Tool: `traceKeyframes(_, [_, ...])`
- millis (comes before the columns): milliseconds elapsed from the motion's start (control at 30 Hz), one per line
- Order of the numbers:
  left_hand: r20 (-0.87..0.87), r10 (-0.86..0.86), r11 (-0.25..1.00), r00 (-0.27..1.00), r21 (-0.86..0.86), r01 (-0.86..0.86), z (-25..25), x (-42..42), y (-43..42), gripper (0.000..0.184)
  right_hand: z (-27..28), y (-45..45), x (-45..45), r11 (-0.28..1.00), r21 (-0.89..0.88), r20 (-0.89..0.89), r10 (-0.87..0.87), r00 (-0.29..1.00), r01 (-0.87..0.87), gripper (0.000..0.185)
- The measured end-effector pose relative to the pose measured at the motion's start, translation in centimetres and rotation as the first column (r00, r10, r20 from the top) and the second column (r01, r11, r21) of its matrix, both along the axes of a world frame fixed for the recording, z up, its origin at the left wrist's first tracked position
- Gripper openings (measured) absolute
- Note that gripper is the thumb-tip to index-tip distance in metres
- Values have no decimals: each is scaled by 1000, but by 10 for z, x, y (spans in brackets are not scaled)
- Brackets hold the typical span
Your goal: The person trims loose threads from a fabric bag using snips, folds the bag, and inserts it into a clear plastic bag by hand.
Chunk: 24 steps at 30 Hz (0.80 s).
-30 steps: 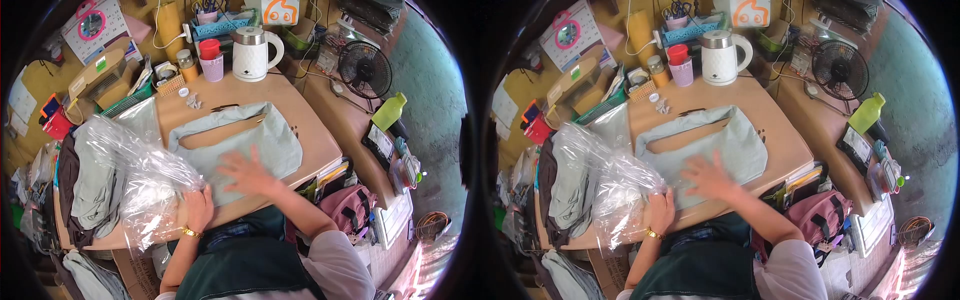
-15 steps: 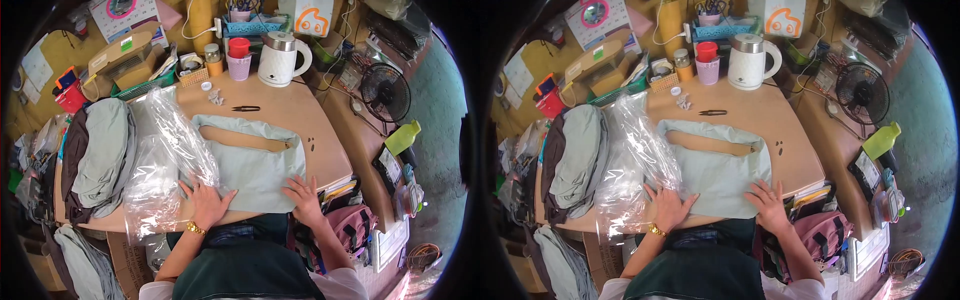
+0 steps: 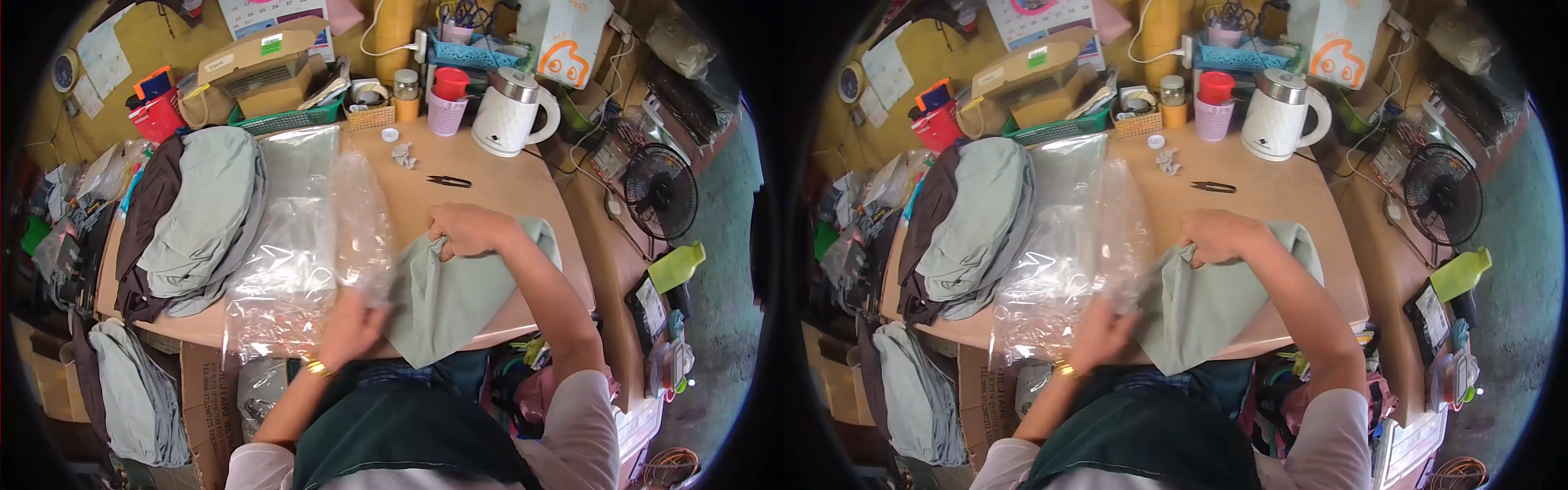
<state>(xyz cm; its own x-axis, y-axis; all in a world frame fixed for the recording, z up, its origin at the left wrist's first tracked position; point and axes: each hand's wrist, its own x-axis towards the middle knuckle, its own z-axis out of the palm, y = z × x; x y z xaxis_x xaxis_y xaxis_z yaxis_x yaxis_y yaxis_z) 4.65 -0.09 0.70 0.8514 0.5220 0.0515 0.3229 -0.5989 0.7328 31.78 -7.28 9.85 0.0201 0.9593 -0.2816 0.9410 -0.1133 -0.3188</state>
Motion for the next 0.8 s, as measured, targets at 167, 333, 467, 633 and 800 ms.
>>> traceKeyframes(167, [-97, -211, 951, 973, 209, 227, 81, -129, 74, 45, -63, 34, 2, 959, 72, -20, 277, 961, -275, 31])
traceKeyframes(333, [-473, 285, 835, 834, 549, 26, 117, -172, 91, 33, -48, 47, -21, 954, -37, -40, 296, 954, -297, 29])
traceKeyframes(467, [-13, 552, 538, 833, 769, -345, 164, -142, 100, 43, -13, 36, -36, 936, -293, 40, 218, 975, -197, 22])
traceKeyframes(633, [197, 177, 888, 964, 390, -243, 192, -118, 114, 42, -5, -28, -8, 947, 271, -199, 231, 952, -173, 18])
traceKeyframes(800, [201, 267, 616, 942, 716, -328, 180, -63, 132, 55, 27, -100, -20, 777, 410, -513, -238, 825, 478, 12])
